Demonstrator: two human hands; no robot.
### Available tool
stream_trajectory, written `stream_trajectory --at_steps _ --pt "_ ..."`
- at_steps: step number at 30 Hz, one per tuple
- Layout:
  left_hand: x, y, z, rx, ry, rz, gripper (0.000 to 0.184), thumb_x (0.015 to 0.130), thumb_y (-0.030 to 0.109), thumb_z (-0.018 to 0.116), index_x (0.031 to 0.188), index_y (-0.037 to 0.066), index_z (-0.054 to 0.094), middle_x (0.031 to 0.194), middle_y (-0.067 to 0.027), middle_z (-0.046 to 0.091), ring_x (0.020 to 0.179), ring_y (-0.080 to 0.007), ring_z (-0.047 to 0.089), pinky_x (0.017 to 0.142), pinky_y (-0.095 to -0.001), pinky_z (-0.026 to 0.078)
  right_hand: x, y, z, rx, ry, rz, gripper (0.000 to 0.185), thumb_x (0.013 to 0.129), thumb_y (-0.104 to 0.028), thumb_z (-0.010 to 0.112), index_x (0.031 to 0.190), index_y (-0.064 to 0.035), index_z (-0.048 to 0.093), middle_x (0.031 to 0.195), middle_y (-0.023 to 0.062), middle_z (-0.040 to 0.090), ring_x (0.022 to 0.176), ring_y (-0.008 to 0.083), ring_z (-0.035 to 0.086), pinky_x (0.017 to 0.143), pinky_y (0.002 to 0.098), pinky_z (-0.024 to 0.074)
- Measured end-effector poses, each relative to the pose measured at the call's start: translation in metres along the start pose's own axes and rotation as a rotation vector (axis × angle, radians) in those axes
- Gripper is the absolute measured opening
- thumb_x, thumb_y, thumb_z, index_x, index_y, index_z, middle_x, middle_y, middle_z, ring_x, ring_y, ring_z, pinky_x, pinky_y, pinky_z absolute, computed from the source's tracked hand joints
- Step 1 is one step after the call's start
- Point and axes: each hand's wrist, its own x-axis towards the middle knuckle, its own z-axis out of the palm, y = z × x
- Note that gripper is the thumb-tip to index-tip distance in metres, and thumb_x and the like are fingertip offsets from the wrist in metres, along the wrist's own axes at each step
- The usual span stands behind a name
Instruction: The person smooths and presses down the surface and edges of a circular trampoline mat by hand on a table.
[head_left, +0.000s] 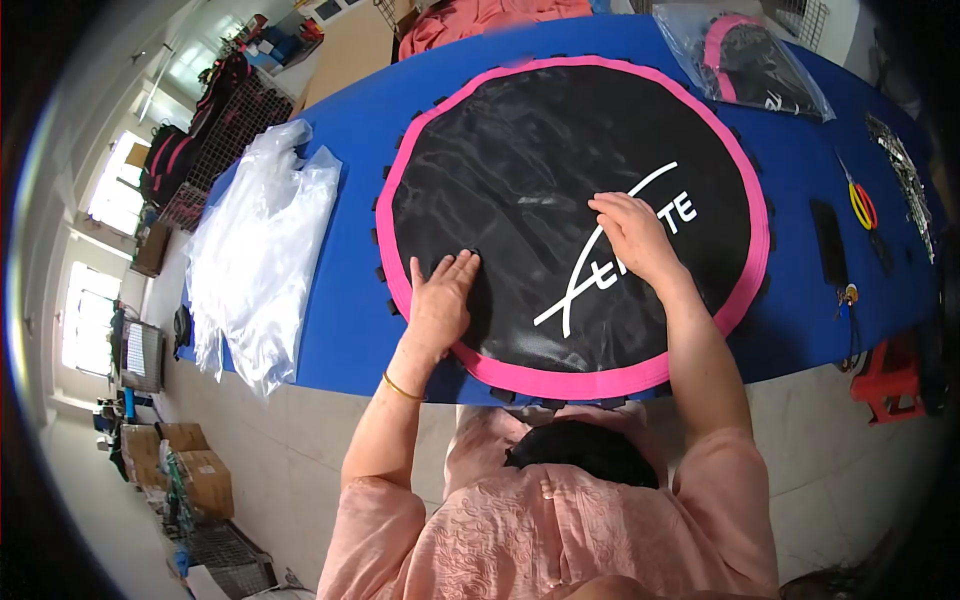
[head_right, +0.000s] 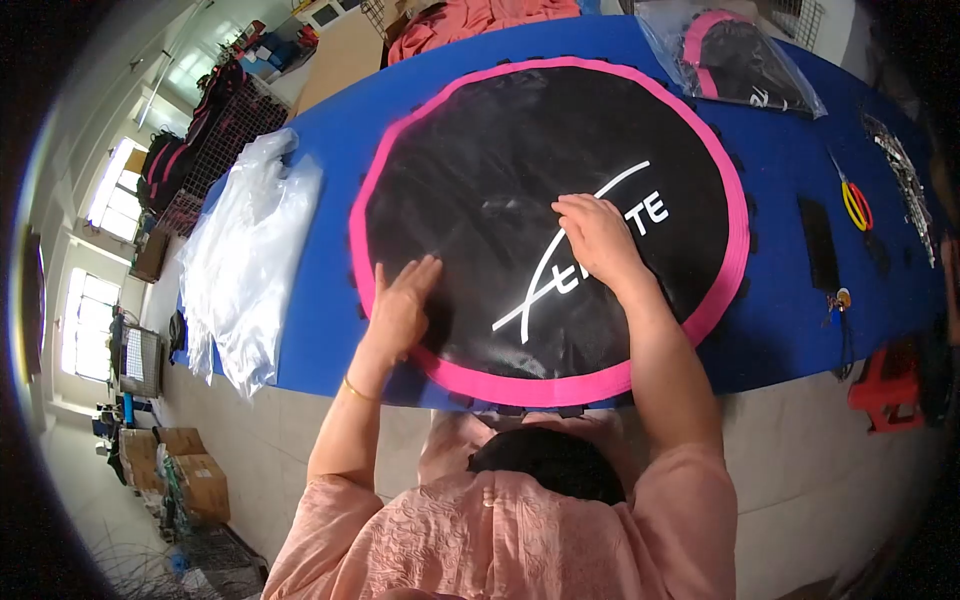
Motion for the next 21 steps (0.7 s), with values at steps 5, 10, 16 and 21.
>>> stream_trajectory --at_steps 5,10,16,21 --pt "0.020 0.008 -0.005 -0.070 -0.074 0.070 0.072 0.083 -0.001 0.058 0.154 0.010 0.050 0.161 -0.0076 0.049 0.147 -0.0270 0.048 0.122 -0.0692 0.023 0.001 -0.004 -0.003 0.006 -0.018 0.029 0.027 0.102 -0.015 0.060 0.125 -0.0048 0.071 0.133 0.0119 0.069 0.131 0.0324 0.060 0.112 0.0450 0.0443" --pt "0.038 0.052 -0.002 -0.073 -0.008 0.296 0.065 0.087 0.005 0.059 0.151 0.007 0.053 0.157 -0.0091 0.053 0.144 -0.0270 0.051 0.121 -0.0685 0.024 0.001 -0.006 -0.004 -0.011 -0.016 0.025 0.027 0.102 -0.015 0.060 0.125 -0.0044 0.071 0.133 0.0125 0.070 0.130 0.0320 0.060 0.112 0.0450 0.0440" --pt "0.079 0.045 0.010 0.050 -0.019 0.206 0.062 0.092 0.008 0.055 0.154 0.009 0.050 0.160 -0.0069 0.050 0.145 -0.0259 0.050 0.122 -0.0693 0.022 0.002 -0.004 -0.002 -0.004 -0.011 0.019 0.027 0.102 -0.014 0.060 0.124 -0.0042 0.071 0.132 0.0131 0.070 0.130 0.0320 0.061 0.111 0.0450 0.0443" --pt "0.109 0.039 0.014 0.017 -0.071 0.124 0.064 0.092 0.007 0.055 0.156 0.011 0.047 0.164 -0.0055 0.045 0.149 -0.0248 0.044 0.123 -0.0690 0.020 0.003 -0.003 -0.001 -0.003 0.012 0.019 0.024 0.100 -0.012 0.062 0.120 -0.0040 0.072 0.129 0.0124 0.071 0.127 0.0315 0.062 0.110 0.0451 0.0451"
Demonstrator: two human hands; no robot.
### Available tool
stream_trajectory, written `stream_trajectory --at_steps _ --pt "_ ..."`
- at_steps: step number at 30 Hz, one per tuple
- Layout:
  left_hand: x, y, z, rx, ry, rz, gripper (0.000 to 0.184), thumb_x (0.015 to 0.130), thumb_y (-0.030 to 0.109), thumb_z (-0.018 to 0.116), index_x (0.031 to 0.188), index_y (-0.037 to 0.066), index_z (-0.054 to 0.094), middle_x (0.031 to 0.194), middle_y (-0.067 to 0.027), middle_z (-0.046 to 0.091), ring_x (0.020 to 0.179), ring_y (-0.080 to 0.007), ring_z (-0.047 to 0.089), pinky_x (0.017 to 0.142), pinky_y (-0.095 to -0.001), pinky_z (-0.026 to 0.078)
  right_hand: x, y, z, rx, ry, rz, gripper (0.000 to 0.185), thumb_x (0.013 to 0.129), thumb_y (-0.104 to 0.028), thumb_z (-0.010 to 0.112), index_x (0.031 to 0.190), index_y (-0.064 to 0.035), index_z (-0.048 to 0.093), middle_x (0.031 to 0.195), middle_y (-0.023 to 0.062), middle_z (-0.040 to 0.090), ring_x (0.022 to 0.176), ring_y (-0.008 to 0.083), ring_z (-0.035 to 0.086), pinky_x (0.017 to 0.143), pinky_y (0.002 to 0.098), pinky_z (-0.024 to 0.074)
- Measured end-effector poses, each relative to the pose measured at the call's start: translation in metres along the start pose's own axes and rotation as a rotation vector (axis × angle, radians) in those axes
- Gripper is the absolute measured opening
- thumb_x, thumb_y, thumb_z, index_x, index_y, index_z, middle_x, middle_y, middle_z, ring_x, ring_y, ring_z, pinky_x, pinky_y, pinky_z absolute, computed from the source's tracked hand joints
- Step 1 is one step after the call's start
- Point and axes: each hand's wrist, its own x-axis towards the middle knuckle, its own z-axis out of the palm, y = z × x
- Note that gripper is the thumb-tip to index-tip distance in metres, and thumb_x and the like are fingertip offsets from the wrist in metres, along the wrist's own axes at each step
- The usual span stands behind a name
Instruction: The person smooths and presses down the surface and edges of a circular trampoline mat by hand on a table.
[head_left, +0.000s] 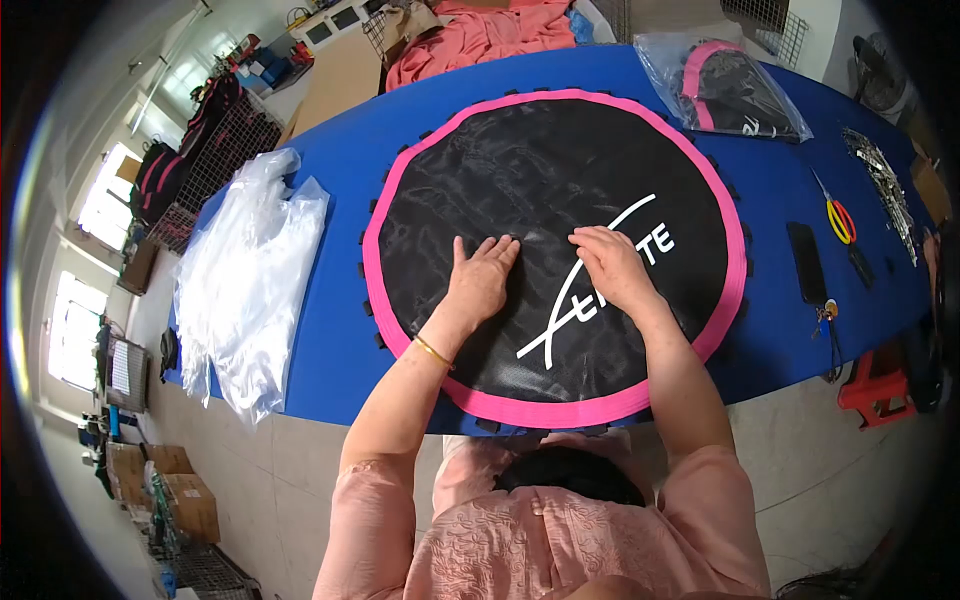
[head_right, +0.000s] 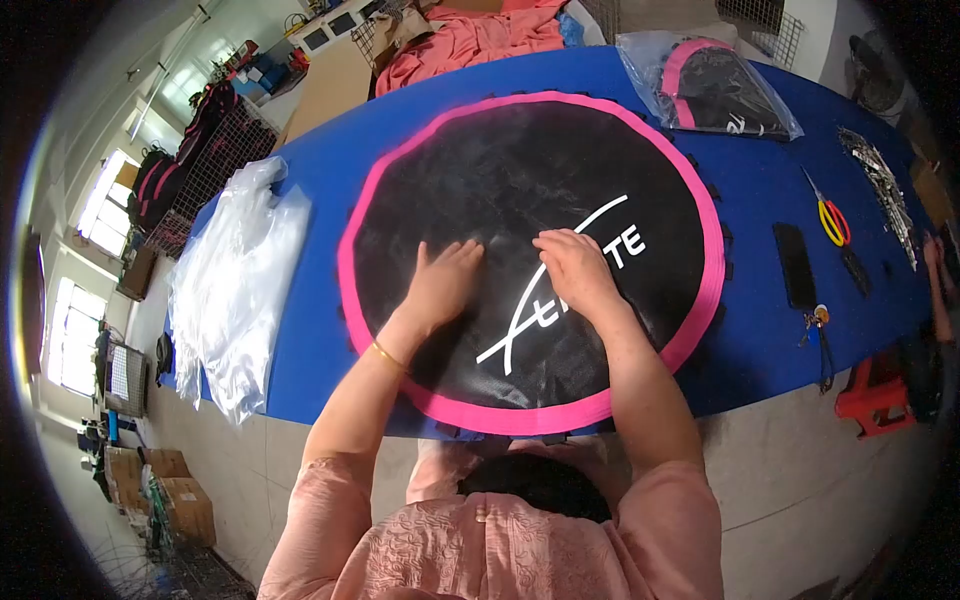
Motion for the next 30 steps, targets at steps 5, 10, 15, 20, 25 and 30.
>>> stream_trajectory --at_steps 5,10,15,20,25,30 --pt "0.020 0.025 0.007 -0.094 0.043 0.054 0.063 0.094 0.008 0.054 0.157 0.011 0.046 0.164 -0.0058 0.044 0.151 -0.0247 0.043 0.123 -0.0689 0.020 0.002 -0.002 -0.001 -0.003 0.004 0.001 0.024 0.099 -0.012 0.063 0.120 -0.0039 0.072 0.128 0.0123 0.071 0.126 0.0313 0.062 0.108 0.0447 0.0456" --pt "0.018 0.005 0.005 0.029 0.051 -0.024 0.063 0.093 0.008 0.054 0.156 0.012 0.047 0.164 -0.0055 0.046 0.149 -0.0252 0.044 0.122 -0.0694 0.021 0.000 0.000 0.000 0.006 0.008 -0.007 0.025 0.100 -0.013 0.063 0.121 -0.0046 0.072 0.129 0.0119 0.071 0.127 0.0307 0.062 0.109 0.0451 0.0453" --pt "-0.002 -0.048 0.005 0.011 0.014 -0.196 0.066 0.090 0.004 0.055 0.156 0.012 0.047 0.163 -0.0058 0.046 0.149 -0.0250 0.045 0.121 -0.0705 0.022 0.000 -0.003 -0.003 0.024 -0.011 0.029 0.026 0.101 -0.015 0.062 0.123 -0.0054 0.072 0.132 0.0117 0.070 0.130 0.0315 0.060 0.111 0.0449 0.0441" --pt "-0.026 -0.028 0.007 -0.026 0.047 -0.027 0.073 0.085 0.003 0.060 0.156 0.010 0.045 0.163 -0.0088 0.046 0.149 -0.0260 0.045 0.121 -0.0707 0.024 0.001 -0.002 -0.002 0.018 -0.010 0.014 0.026 0.100 -0.015 0.063 0.123 -0.0056 0.072 0.131 0.0120 0.070 0.130 0.0320 0.060 0.111 0.0454 0.0444" --pt "-0.045 0.028 -0.007 -0.057 0.084 0.168 0.069 0.084 0.003 0.061 0.152 0.007 0.051 0.159 -0.0086 0.051 0.146 -0.0260 0.048 0.121 -0.0697 0.024 0.000 -0.003 -0.003 0.013 -0.002 0.021 0.025 0.100 -0.014 0.063 0.122 -0.0050 0.072 0.131 0.0122 0.070 0.129 0.0321 0.061 0.110 0.0445 0.0446" --pt "-0.003 0.040 0.006 -0.036 0.107 0.205 0.064 0.089 0.005 0.058 0.153 0.008 0.050 0.160 -0.0077 0.049 0.147 -0.0261 0.047 0.121 -0.0696 0.024 0.000 -0.001 0.000 0.011 -0.013 0.023 0.026 0.100 -0.013 0.063 0.123 -0.0049 0.071 0.132 0.0122 0.070 0.129 0.0320 0.060 0.110 0.0448 0.0445"
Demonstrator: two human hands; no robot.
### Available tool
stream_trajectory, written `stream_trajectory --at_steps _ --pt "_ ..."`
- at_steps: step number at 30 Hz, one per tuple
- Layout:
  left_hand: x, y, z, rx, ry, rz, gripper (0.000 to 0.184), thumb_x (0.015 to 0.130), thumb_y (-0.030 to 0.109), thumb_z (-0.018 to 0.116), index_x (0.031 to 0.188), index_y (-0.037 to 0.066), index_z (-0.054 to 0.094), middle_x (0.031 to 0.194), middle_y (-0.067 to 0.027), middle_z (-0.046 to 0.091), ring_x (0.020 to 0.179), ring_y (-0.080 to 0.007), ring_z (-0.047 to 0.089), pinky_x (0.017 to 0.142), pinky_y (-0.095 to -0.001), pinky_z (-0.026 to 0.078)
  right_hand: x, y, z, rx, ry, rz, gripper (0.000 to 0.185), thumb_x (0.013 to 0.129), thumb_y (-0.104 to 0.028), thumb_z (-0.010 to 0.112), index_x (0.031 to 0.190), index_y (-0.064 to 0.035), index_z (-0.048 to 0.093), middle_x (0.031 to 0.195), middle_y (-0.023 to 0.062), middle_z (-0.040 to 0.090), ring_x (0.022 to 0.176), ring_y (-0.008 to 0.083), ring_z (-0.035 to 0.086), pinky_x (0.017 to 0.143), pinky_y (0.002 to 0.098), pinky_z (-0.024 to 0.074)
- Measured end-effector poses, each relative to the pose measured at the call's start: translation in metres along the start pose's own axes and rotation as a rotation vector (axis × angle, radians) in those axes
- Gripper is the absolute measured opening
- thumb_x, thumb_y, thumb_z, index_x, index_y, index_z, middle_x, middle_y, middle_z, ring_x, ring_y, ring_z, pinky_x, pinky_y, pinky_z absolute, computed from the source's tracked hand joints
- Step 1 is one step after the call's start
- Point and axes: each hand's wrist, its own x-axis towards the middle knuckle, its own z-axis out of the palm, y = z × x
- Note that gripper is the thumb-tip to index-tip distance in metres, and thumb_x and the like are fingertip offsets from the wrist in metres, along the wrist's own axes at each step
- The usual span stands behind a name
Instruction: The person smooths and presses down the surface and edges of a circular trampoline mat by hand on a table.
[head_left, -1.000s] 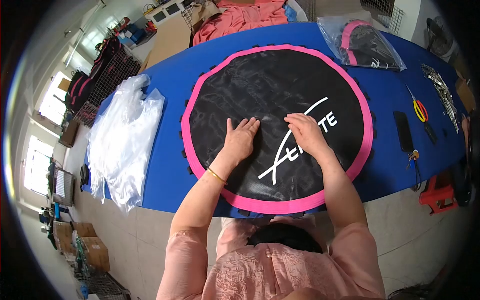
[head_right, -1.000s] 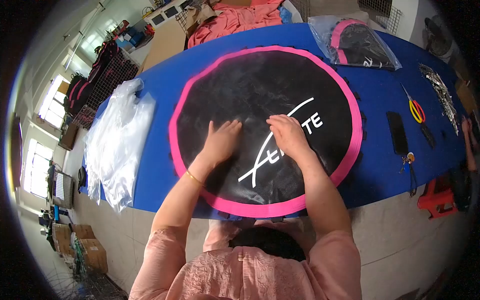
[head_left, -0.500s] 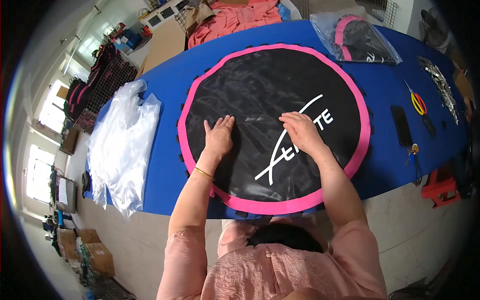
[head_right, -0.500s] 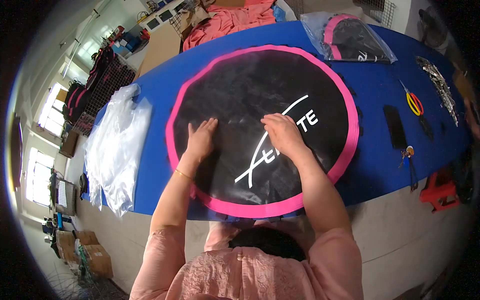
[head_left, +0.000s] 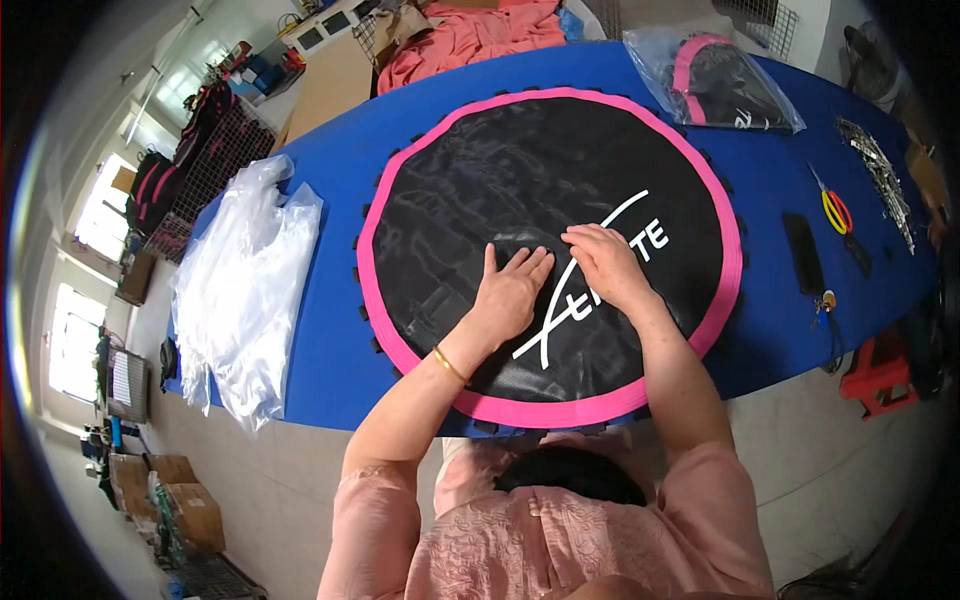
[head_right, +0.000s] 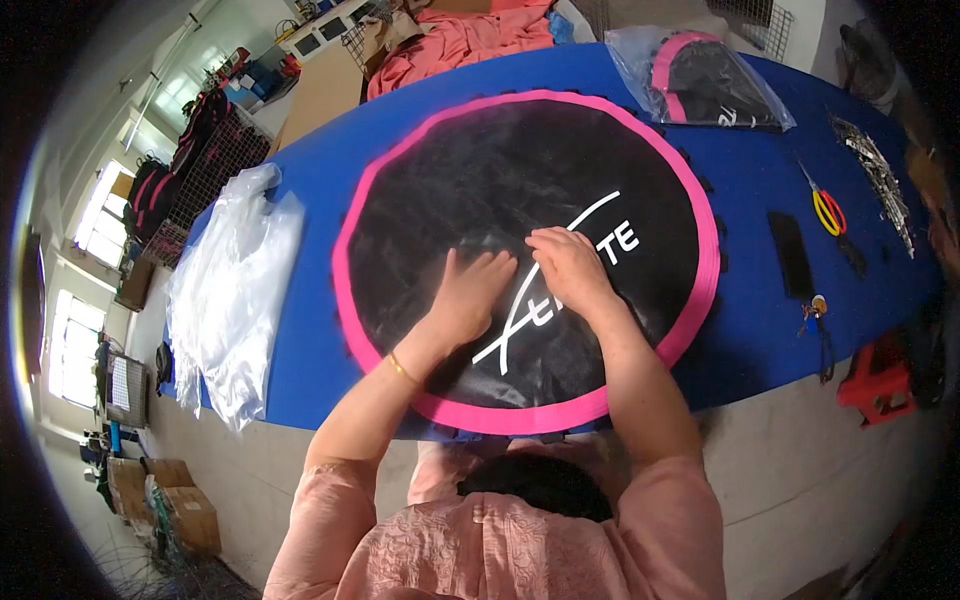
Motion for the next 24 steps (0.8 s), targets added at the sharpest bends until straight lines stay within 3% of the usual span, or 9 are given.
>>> stream_trajectory --at_steps 4,9,13,19,24 --pt "0.026 -0.014 0.007 0.030 -0.008 -0.121 0.059 0.095 0.011 0.053 0.154 0.009 0.049 0.160 -0.0074 0.049 0.147 -0.0262 0.048 0.121 -0.0707 0.022 -0.002 -0.001 -0.001 0.001 0.013 -0.014 0.026 0.100 -0.013 0.063 0.124 -0.0053 0.071 0.132 0.0121 0.069 0.130 0.0312 0.060 0.111 0.0449 0.0443" --pt "0.011 -0.066 -0.001 0.039 -0.022 -0.303 0.064 0.091 0.005 0.056 0.154 0.011 0.048 0.162 -0.0069 0.048 0.147 -0.0250 0.047 0.120 -0.0705 0.023 -0.001 0.001 -0.001 0.010 0.012 -0.001 0.026 0.101 -0.014 0.063 0.124 -0.0056 0.071 0.132 0.0116 0.070 0.130 0.0306 0.060 0.110 0.0447 0.0444" --pt "-0.009 -0.069 -0.004 0.010 -0.034 -0.256 0.068 0.087 0.003 0.058 0.154 0.010 0.048 0.162 -0.0077 0.047 0.148 -0.0259 0.045 0.120 -0.0709 0.025 0.001 -0.002 -0.001 0.014 0.034 -0.015 0.025 0.098 -0.013 0.060 0.118 -0.0037 0.073 0.126 0.0127 0.071 0.125 0.0300 0.061 0.108 0.0447 0.0441" --pt "-0.047 -0.005 -0.019 -0.051 -0.018 -0.026 0.070 0.086 0.001 0.059 0.154 0.007 0.048 0.159 -0.0094 0.050 0.147 -0.0273 0.047 0.121 -0.0706 0.023 -0.001 0.000 0.001 0.021 0.033 -0.003 0.026 0.099 -0.013 0.060 0.120 -0.0044 0.072 0.129 0.0126 0.070 0.127 0.0302 0.061 0.109 0.0446 0.0440" --pt "-0.049 -0.036 -0.005 0.147 0.035 -0.133 0.065 0.089 0.006 0.056 0.154 0.007 0.049 0.158 -0.0088 0.052 0.145 -0.0286 0.049 0.121 -0.0692 0.023 -0.001 0.001 0.001 -0.003 -0.010 0.014 0.026 0.101 -0.015 0.062 0.125 -0.0078 0.072 0.132 0.0105 0.070 0.131 0.0312 0.059 0.113 0.0449 0.0433"
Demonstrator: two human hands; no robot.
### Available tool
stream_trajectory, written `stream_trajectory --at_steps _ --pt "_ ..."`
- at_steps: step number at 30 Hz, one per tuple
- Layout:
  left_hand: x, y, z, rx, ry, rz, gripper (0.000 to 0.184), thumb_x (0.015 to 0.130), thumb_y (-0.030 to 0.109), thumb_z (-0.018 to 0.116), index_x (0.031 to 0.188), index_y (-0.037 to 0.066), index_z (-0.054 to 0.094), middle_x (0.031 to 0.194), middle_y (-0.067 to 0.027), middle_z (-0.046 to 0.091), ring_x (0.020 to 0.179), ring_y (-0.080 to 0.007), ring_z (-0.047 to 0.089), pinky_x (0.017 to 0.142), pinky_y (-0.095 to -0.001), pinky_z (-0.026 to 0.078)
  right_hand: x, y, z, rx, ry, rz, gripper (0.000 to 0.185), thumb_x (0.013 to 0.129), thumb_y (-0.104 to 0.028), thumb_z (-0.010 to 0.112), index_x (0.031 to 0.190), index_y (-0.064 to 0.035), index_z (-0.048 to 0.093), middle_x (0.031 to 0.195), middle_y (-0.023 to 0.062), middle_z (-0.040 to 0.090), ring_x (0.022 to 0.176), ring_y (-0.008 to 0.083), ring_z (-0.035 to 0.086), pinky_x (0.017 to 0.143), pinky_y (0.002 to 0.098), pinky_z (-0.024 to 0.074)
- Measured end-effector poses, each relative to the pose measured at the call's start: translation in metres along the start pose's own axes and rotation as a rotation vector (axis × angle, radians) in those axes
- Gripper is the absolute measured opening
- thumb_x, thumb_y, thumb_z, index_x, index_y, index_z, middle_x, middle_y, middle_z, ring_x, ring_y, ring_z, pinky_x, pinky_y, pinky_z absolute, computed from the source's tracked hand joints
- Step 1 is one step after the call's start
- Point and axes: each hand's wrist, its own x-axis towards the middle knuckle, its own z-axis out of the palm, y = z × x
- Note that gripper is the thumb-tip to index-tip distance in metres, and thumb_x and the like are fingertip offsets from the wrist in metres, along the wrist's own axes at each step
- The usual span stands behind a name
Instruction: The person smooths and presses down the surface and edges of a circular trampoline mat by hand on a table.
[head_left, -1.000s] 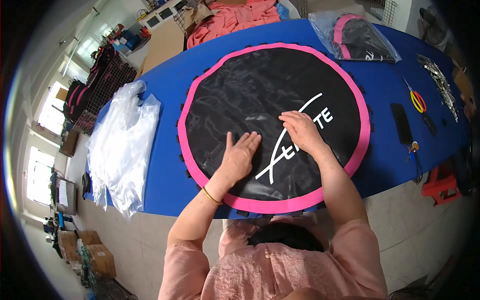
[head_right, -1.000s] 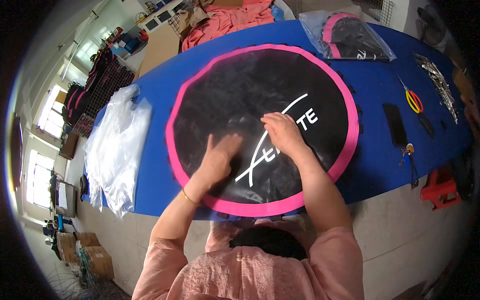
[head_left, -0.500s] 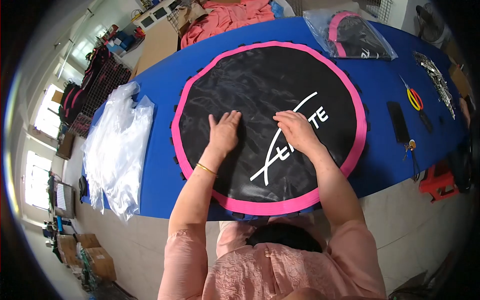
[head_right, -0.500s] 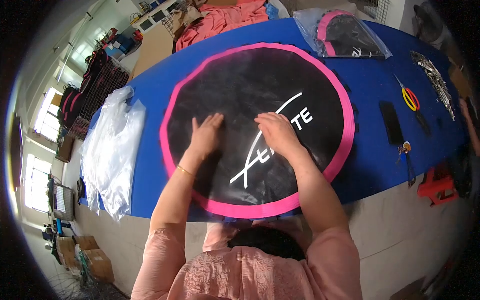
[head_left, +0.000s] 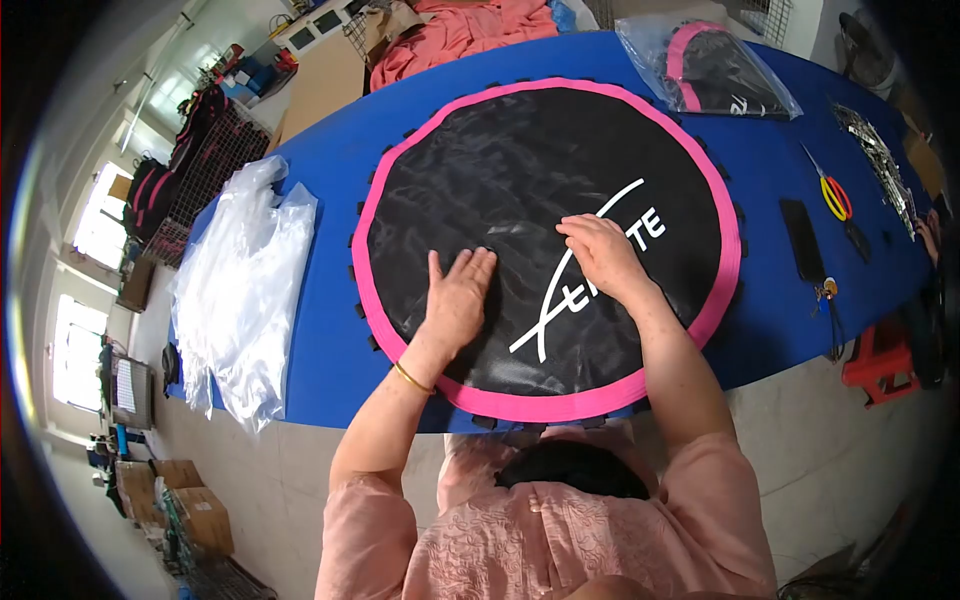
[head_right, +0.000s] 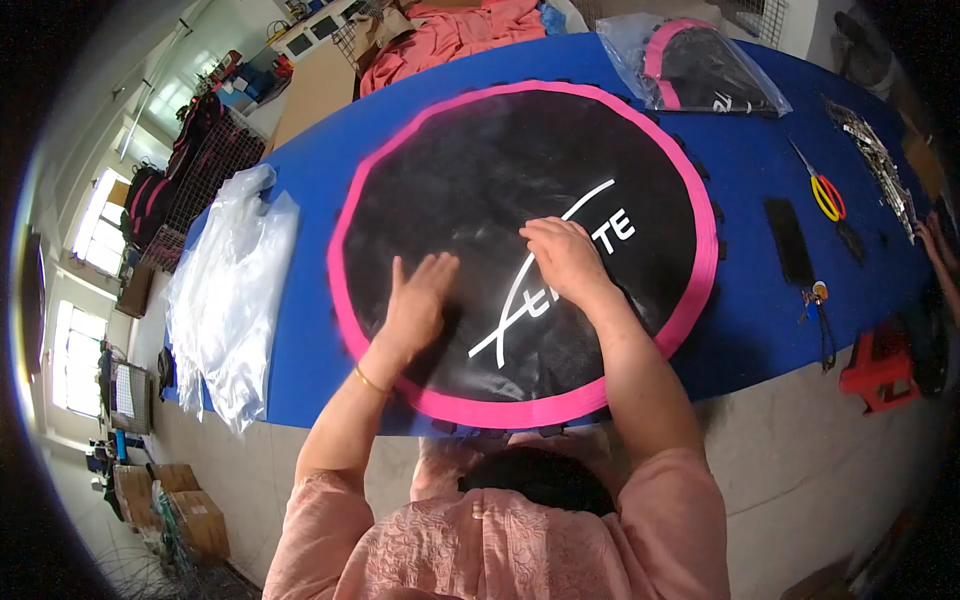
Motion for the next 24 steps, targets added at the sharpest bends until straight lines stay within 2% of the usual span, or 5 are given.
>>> stream_trajectory --at_steps 5,12,15,18,24 --pt "0.005 -0.020 -0.005 -0.055 -0.106 -0.107 0.075 0.084 0.004 0.063 0.157 0.009 0.045 0.162 -0.0086 0.047 0.150 -0.0278 0.044 0.122 -0.0698 0.022 0.000 -0.002 -0.002 0.012 -0.002 0.009 0.027 0.102 -0.016 0.062 0.126 -0.0078 0.072 0.133 0.0108 0.069 0.131 0.0311 0.059 0.113 0.0450 0.0430" --pt "-0.013 0.025 -0.018 -0.135 -0.063 0.116 0.072 0.083 0.003 0.061 0.154 0.006 0.047 0.159 -0.0102 0.050 0.146 -0.0279 0.048 0.121 -0.0701 0.024 0.001 0.001 -0.001 0.000 -0.001 0.004 0.027 0.102 -0.016 0.061 0.126 -0.0067 0.071 0.133 0.0114 0.069 0.131 0.0307 0.059 0.112 0.0452 0.0431" --pt "-0.003 0.010 -0.007 -0.026 -0.022 0.033 0.070 0.086 0.005 0.059 0.155 0.006 0.046 0.160 -0.0100 0.049 0.146 -0.0285 0.049 0.121 -0.0694 0.024 0.001 -0.002 -0.004 0.000 -0.015 0.004 0.027 0.102 -0.016 0.061 0.125 -0.0065 0.071 0.133 0.0115 0.069 0.131 0.0304 0.059 0.111 0.0452 0.0433" --pt "0.005 -0.009 -0.004 -0.058 -0.083 -0.062 0.080 0.082 0.002 0.063 0.159 0.008 0.041 0.162 -0.0093 0.046 0.147 -0.0290 0.046 0.121 -0.0691 0.024 0.000 0.002 0.000 0.008 0.013 -0.018 0.027 0.102 -0.016 0.062 0.125 -0.0062 0.071 0.132 0.0114 0.070 0.129 0.0304 0.060 0.110 0.0450 0.0442" --pt "-0.027 0.025 -0.030 -0.127 -0.111 0.083 0.080 0.081 0.000 0.061 0.158 0.006 0.042 0.162 -0.0111 0.046 0.148 -0.0288 0.045 0.123 -0.0672 0.021 0.000 0.002 0.001 0.023 0.049 -0.029 0.025 0.101 -0.015 0.062 0.122 -0.0057 0.072 0.127 0.0111 0.071 0.126 0.0304 0.062 0.108 0.0447 0.0460"
